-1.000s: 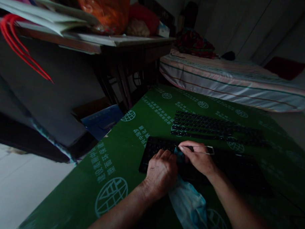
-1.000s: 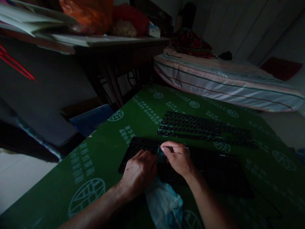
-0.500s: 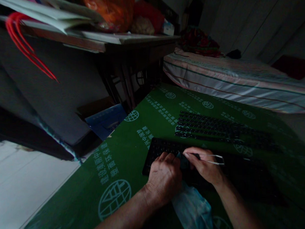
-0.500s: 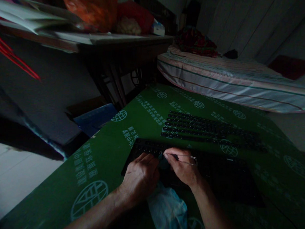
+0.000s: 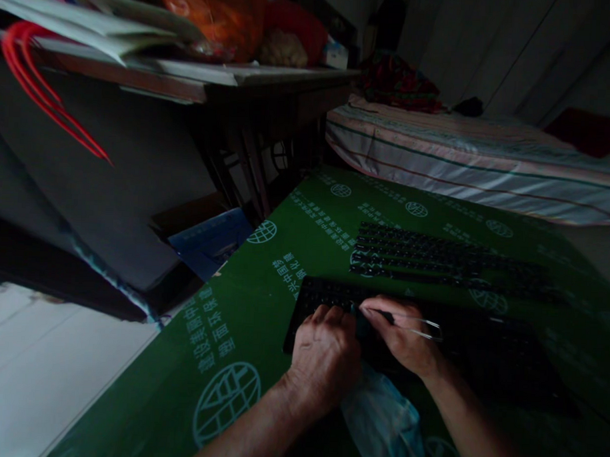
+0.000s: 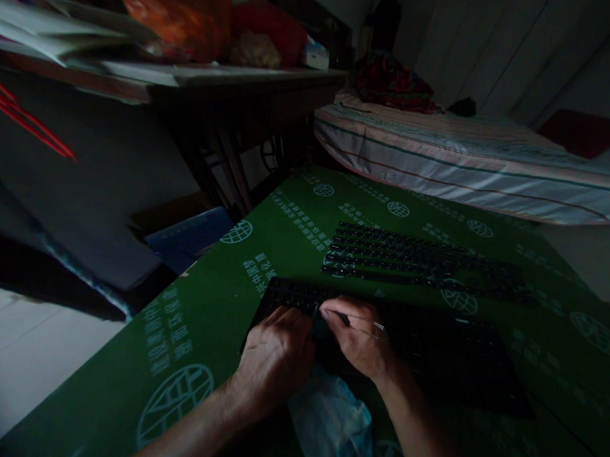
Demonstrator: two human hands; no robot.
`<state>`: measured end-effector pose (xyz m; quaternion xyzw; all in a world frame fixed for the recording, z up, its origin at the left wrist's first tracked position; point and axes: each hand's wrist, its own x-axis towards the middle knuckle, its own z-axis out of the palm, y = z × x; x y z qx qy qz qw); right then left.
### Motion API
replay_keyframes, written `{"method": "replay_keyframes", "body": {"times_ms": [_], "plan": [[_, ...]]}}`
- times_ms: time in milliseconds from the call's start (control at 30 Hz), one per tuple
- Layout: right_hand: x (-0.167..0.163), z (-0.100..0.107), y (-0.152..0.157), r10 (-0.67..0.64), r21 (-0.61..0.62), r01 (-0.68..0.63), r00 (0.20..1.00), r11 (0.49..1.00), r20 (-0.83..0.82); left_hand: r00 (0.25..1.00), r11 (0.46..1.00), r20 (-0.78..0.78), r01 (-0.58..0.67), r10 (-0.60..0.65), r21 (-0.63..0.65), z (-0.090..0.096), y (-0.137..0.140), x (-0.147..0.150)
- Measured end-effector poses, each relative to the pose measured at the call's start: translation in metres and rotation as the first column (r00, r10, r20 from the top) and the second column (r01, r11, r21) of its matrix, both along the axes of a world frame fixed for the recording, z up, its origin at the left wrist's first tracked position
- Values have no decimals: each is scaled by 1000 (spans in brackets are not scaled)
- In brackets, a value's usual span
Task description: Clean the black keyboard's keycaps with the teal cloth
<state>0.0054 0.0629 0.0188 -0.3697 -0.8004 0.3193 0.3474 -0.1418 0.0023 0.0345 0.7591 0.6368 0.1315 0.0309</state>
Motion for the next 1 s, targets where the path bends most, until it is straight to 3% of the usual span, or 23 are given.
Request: {"method": "replay_keyframes", "body": {"times_ms": [300, 500, 633, 867, 1000], "plan": [[-9, -9, -1, 16, 135, -14, 1000, 991, -14, 1000, 999, -1, -28, 28, 46, -4, 3, -1], [-17, -11, -2, -40, 185, 36, 999, 982, 17, 998, 998, -20, -53, 53, 23, -4, 5, -3], [-16, -9, -1, -39, 158, 42, 999, 987, -24, 998, 999, -35, -53, 53, 3, -1, 5, -3], [-11, -1, -2, -16, -1, 16, 999, 1000, -50, 999, 1000, -47, -7, 7, -6, 0, 2, -2], [-13, -2, 0, -30, 59, 32, 999, 998, -34, 999, 1000, -45, -19, 19, -12, 0, 3, -2]]}}
